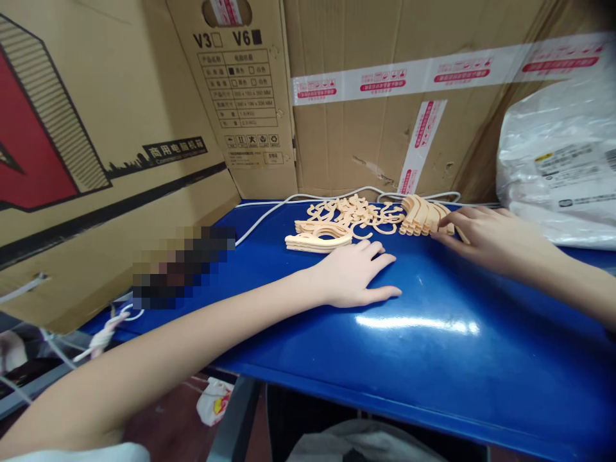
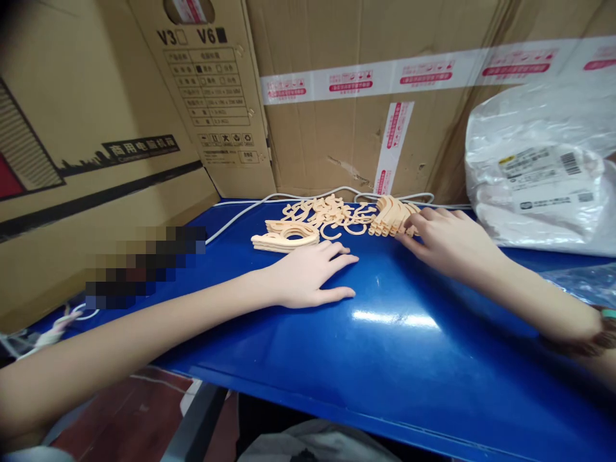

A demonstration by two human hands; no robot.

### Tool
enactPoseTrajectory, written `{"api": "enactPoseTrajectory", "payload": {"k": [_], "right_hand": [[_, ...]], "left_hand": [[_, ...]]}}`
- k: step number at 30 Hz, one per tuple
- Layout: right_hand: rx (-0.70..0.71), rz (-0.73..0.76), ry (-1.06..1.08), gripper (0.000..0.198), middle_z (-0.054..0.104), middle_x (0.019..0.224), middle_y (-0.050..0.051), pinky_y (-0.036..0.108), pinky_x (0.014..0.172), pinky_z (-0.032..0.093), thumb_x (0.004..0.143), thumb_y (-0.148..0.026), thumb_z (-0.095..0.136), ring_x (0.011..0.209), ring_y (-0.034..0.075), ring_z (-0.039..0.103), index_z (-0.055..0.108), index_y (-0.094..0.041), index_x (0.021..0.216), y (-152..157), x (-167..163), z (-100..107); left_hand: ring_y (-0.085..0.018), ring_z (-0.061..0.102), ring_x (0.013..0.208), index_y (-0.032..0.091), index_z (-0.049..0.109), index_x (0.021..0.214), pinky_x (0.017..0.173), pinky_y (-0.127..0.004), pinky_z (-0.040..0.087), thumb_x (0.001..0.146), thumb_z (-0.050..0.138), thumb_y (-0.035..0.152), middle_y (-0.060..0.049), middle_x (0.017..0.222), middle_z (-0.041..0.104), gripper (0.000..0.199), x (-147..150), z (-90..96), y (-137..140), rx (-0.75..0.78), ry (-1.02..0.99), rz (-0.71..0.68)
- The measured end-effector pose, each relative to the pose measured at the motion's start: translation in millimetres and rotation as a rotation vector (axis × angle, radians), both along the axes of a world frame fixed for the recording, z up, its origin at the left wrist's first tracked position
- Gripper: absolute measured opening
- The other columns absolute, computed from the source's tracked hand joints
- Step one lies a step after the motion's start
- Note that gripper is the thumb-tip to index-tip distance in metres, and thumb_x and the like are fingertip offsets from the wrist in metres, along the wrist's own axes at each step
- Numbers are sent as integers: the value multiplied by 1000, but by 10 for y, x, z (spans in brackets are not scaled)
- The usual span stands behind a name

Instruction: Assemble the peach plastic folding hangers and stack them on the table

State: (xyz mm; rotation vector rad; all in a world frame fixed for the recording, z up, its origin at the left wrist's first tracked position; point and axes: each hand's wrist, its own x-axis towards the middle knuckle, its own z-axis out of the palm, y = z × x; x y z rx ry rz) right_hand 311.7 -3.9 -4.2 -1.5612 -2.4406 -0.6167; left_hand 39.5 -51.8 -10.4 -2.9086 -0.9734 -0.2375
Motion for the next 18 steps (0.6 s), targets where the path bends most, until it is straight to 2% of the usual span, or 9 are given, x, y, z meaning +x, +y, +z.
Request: {"api": "enactPoseTrajectory", "payload": {"k": [3, 5, 8, 10, 14, 18], "right_hand": [[5, -112, -97, 42, 69, 96, 16, 39, 74, 44, 92, -47, 33, 88, 31, 65, 62, -17, 97, 29, -79, 149], [-21, -191, -71, 44, 69, 100, 16, 37, 68, 42, 92, -51, 33, 89, 31, 65, 58, -17, 102, 80, -134, 220], [-144, -367, 6, 59, 69, 104, 20, 37, 61, 39, 91, -64, 27, 89, 36, 66, 54, -16, 113, 183, -211, 274], [-206, -465, 45, 71, 69, 102, 24, 40, 63, 40, 88, -71, 24, 91, 40, 66, 53, -13, 117, 248, -252, 281], [-277, -456, 83, 81, 68, 104, 28, 42, 70, 42, 86, -76, 23, 95, 40, 66, 54, -10, 120, 325, -289, 256], [-300, -416, 122, 76, 67, 110, 27, 41, 73, 42, 89, -71, 22, 102, 41, 64, 53, -12, 125, 337, -290, 219]], "left_hand": [[-29, 55, 108, 10, 56, 126, 93, -40, 45, 95, 38, 57, -15, 118, 59, 59, 105, -4, 30, 116, 19, 1], [-29, 55, 105, 11, 59, 121, 89, -40, 46, 95, 38, 57, -15, 115, 59, 56, 142, -16, 46, 161, 16, 14], [-28, 55, 104, 12, 59, 119, 88, -38, 46, 95, 39, 56, -13, 113, 59, 54, 147, -35, 56, 151, -16, 44], [-27, 55, 103, 11, 59, 119, 89, -37, 46, 95, 41, 54, -13, 112, 59, 52, 138, -41, 53, 125, -38, 61], [-27, 55, 104, 9, 59, 119, 90, -38, 46, 96, 42, 51, -14, 112, 60, 51, 135, -33, 36, 118, -41, 62], [-27, 55, 109, 8, 55, 125, 93, -39, 46, 96, 43, 50, -14, 117, 60, 52, 139, -30, 27, 94, -54, 63]]}}
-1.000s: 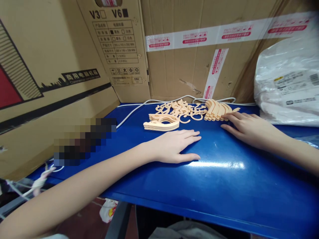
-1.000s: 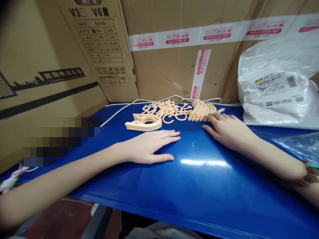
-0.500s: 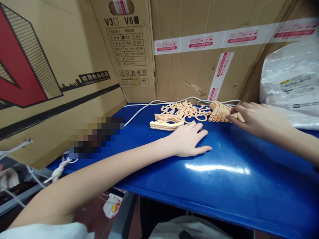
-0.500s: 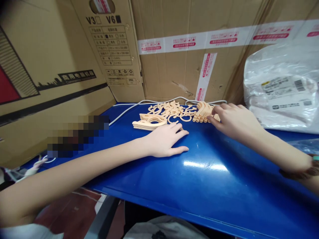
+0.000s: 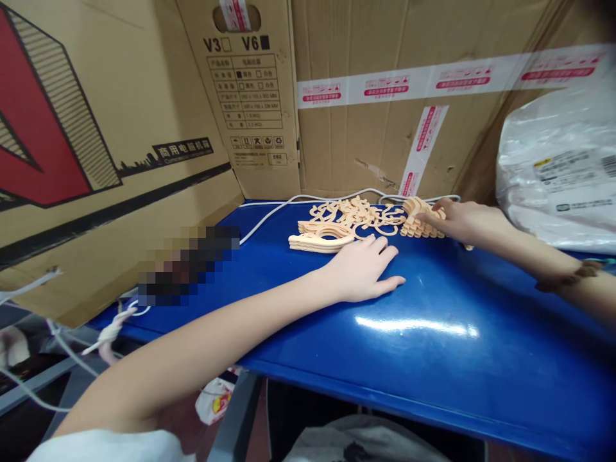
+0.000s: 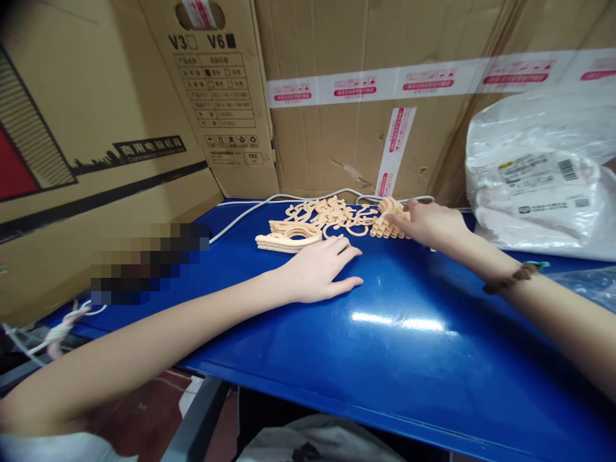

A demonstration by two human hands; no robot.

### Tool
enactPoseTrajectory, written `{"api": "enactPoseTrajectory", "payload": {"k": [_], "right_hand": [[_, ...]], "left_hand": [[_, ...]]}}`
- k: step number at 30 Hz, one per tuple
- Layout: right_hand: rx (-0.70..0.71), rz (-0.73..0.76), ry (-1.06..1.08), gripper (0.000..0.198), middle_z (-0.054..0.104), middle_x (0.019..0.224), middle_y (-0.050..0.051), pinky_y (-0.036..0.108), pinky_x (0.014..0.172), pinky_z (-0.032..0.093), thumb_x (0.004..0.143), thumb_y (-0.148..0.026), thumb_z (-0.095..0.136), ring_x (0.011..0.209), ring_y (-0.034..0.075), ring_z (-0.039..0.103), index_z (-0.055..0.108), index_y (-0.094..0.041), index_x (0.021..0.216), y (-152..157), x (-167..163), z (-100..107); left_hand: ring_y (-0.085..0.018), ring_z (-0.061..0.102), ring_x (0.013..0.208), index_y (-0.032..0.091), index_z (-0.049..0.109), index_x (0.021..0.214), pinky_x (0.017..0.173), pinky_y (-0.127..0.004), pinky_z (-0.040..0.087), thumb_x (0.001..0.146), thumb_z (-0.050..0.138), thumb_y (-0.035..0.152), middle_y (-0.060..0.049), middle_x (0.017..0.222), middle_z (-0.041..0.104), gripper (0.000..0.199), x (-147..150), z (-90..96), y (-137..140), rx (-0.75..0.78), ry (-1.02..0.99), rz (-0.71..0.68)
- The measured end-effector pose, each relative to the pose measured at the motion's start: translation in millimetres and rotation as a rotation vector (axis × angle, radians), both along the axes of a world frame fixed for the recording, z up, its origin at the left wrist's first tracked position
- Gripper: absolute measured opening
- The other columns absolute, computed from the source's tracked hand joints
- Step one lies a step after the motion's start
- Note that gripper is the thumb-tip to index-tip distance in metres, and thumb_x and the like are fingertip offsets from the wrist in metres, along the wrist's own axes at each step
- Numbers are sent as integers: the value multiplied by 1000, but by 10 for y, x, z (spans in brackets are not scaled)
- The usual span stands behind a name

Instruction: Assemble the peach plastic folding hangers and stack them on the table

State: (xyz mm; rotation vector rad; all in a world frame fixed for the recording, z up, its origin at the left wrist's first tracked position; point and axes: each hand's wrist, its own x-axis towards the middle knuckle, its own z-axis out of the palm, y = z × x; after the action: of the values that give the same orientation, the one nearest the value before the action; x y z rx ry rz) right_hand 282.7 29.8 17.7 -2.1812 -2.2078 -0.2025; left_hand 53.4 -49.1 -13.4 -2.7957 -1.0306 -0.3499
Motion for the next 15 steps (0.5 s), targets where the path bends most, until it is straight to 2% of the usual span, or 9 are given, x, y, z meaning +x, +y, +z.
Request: {"api": "enactPoseTrajectory", "payload": {"k": [2, 6, 10, 15], "right_hand": [[10, 16, 21, 73, 67, 111, 26, 41, 73, 42, 90, -69, 21, 103, 40, 63, 51, -14, 128, -3, -1, -12], [33, 27, 63, 76, 69, 105, 25, 41, 72, 43, 88, -72, 23, 99, 40, 65, 50, -13, 128, -10, -20, -28], [38, 52, 93, 67, 70, 107, 22, 39, 72, 43, 89, -67, 30, 99, 38, 65, 50, -15, 127, -10, -45, -55], [74, 48, 114, 63, 69, 110, 20, 39, 72, 44, 90, -60, 32, 101, 38, 65, 46, -15, 132, 7, -41, -104]], "left_hand": [[-27, 52, 119, 9, 50, 132, 101, -40, 42, 96, 44, 50, -15, 130, 56, 56, -8, -5, 3, -24, -30, -13], [-26, 29, 143, 17, 39, 145, 117, -43, 25, 96, 43, 55, -10, 155, 33, 62, -34, -7, 16, -149, -53, -61], [-26, 30, 144, 19, 41, 145, 118, -42, 23, 97, 40, 56, -9, 156, 33, 61, -45, 4, 31, -287, -38, -61], [-27, 29, 144, 17, 41, 145, 118, -44, 23, 97, 40, 56, -10, 155, 33, 62, -39, -8, 51, -290, -39, -70]]}}
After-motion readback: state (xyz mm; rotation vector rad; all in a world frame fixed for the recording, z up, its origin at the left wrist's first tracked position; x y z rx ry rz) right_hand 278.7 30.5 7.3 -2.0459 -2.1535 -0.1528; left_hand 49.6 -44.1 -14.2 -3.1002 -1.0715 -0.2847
